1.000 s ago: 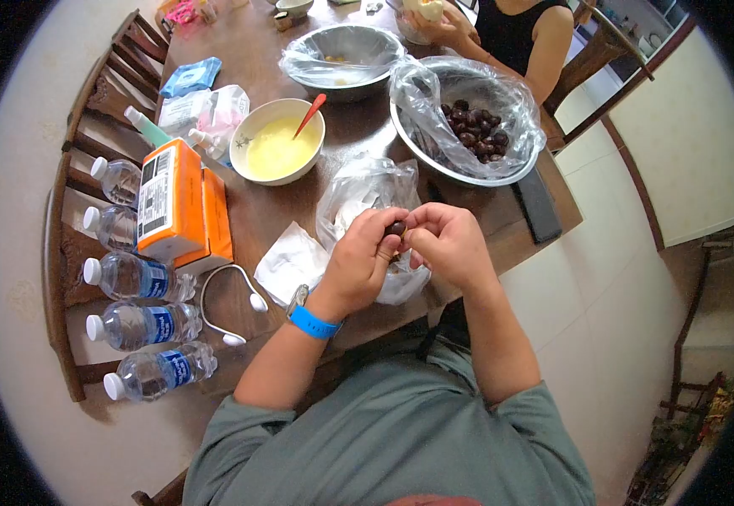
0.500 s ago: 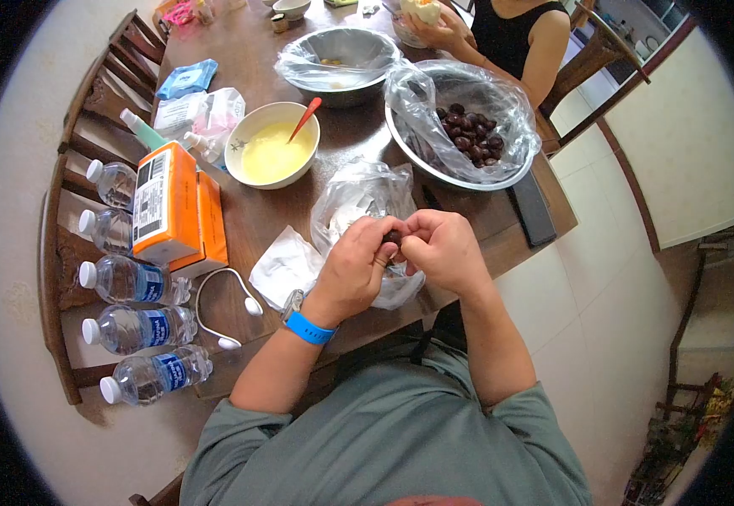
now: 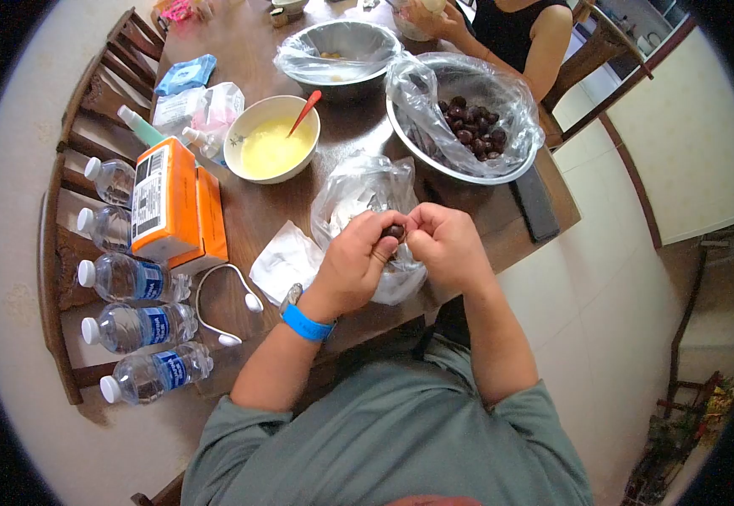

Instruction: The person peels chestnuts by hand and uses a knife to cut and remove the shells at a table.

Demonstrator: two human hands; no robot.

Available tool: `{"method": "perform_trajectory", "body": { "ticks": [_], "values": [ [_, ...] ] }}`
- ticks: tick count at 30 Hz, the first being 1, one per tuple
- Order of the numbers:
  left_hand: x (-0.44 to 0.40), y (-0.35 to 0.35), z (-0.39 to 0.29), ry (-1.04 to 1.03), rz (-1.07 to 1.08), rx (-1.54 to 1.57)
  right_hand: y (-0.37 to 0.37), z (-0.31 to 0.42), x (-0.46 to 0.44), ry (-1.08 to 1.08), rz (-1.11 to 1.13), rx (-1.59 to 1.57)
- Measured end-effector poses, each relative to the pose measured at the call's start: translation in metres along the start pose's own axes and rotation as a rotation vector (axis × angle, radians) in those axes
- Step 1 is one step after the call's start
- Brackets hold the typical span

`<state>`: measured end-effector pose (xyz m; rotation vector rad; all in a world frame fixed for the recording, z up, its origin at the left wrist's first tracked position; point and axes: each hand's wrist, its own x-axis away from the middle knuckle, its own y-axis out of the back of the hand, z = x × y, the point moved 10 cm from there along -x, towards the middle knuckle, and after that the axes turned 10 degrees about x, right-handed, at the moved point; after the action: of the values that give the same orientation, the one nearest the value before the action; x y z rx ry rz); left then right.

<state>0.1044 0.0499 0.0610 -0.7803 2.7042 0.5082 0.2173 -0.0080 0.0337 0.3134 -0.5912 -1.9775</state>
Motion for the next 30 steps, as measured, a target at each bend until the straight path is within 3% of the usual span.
{"method": "perform_trajectory", "body": {
  "ticks": [2, 5, 11, 14, 17, 23, 26, 30],
  "values": [
    [0.002, 0.003, 0.008, 0.054, -0.005, 0.094, -0.006, -0.007, 0.002, -0.061, 0.039, -0.174],
    [0.003, 0.001, 0.014, 0.053, 0.001, 0.207, -0.006, -0.004, 0.002, -0.033, 0.054, -0.181],
    [0.013, -0.013, 0.033, 0.276, 0.067, 0.730, -0.016, 0.001, 0.006, -0.136, 0.199, -0.566],
    [0.014, -0.008, 0.032, 0.258, 0.017, 0.946, -0.016, -0.011, 0.004, -0.167, 0.173, -0.581],
    [0.012, -0.002, 0.029, 0.260, -0.076, 0.958, -0.015, 0.005, 0.006, -0.123, 0.151, -0.416],
    [0.010, 0.007, 0.028, 0.180, -0.130, 0.702, -0.010, 0.004, 0.002, -0.064, 0.057, -0.344],
    [0.009, 0.007, 0.026, 0.097, -0.106, 0.562, -0.014, 0.003, 0.002, -0.101, 0.079, -0.611],
    [0.004, 0.011, 0.002, -0.035, -0.125, 0.084, -0.017, 0.003, 0.000, -0.072, 0.111, -0.564]
  ]
}}
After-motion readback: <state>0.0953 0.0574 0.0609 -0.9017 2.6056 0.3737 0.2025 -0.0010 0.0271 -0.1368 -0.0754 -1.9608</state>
